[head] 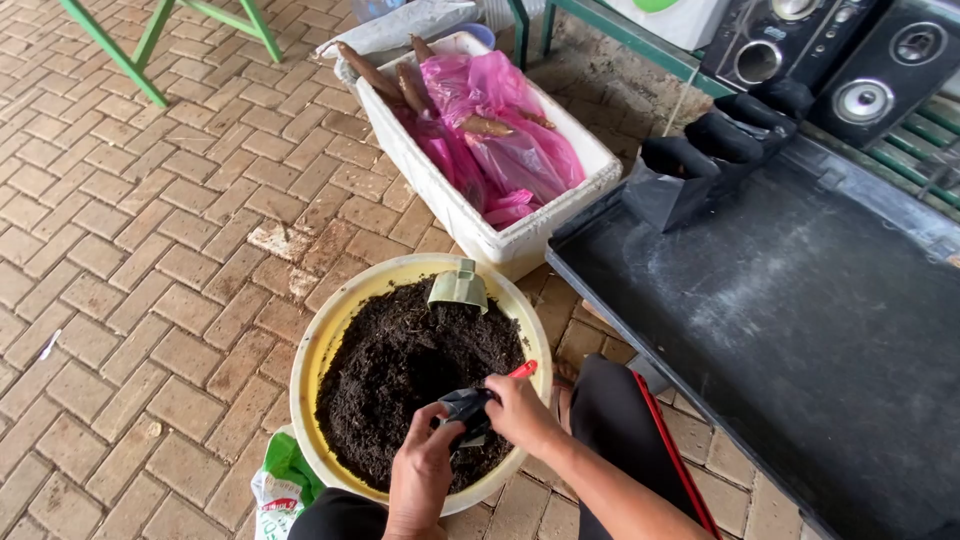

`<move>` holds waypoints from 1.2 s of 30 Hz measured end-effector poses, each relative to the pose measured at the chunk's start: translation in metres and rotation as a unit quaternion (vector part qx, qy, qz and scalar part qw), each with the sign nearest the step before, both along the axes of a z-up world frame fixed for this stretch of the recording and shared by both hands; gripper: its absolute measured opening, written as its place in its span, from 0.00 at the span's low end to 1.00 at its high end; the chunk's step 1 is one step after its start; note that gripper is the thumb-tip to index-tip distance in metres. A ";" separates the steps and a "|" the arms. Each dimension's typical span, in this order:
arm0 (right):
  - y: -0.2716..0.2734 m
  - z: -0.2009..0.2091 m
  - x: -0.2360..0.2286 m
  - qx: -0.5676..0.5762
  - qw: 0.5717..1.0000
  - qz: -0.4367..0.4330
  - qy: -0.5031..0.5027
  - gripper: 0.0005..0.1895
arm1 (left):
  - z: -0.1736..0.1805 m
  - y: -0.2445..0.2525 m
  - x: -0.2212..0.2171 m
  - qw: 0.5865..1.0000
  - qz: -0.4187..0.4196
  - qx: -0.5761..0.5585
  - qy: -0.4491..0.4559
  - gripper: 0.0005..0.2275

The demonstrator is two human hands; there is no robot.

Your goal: Filling small plastic planter bags with soil from a bucket.

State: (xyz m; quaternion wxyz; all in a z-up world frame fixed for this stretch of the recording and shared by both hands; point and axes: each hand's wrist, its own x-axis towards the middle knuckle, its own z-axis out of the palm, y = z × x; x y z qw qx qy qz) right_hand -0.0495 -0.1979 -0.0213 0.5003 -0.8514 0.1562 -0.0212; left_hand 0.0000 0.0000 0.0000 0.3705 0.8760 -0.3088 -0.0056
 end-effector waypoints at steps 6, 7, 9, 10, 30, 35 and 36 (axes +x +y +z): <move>-0.020 -0.001 -0.007 0.029 0.997 -0.035 0.057 0.13 | -0.003 -0.001 0.023 0.991 0.017 0.110 -0.081 0.16; -0.019 -0.006 -0.010 0.013 0.996 -0.035 0.081 0.16 | 0.012 -0.004 0.023 0.989 0.031 0.142 -0.027 0.18; -0.017 -0.034 -0.013 0.003 0.997 -0.032 0.077 0.16 | 0.022 -0.015 0.023 0.986 0.027 0.162 0.025 0.19; -0.014 -0.048 -0.014 -0.008 0.997 -0.030 0.070 0.16 | 0.028 -0.019 0.024 0.981 0.023 0.180 0.073 0.20; -0.029 -0.022 0.024 0.532 0.778 -0.306 0.132 0.16 | -0.050 -0.032 0.042 0.970 0.070 -0.184 0.144 0.12; -0.051 -0.073 0.019 0.463 0.868 -0.123 0.130 0.20 | -0.067 -0.033 0.058 0.789 0.218 -0.334 0.467 0.12; -0.056 -0.083 0.016 0.463 0.869 -0.112 0.130 0.21 | -0.059 -0.032 0.062 0.699 0.247 -0.386 0.549 0.12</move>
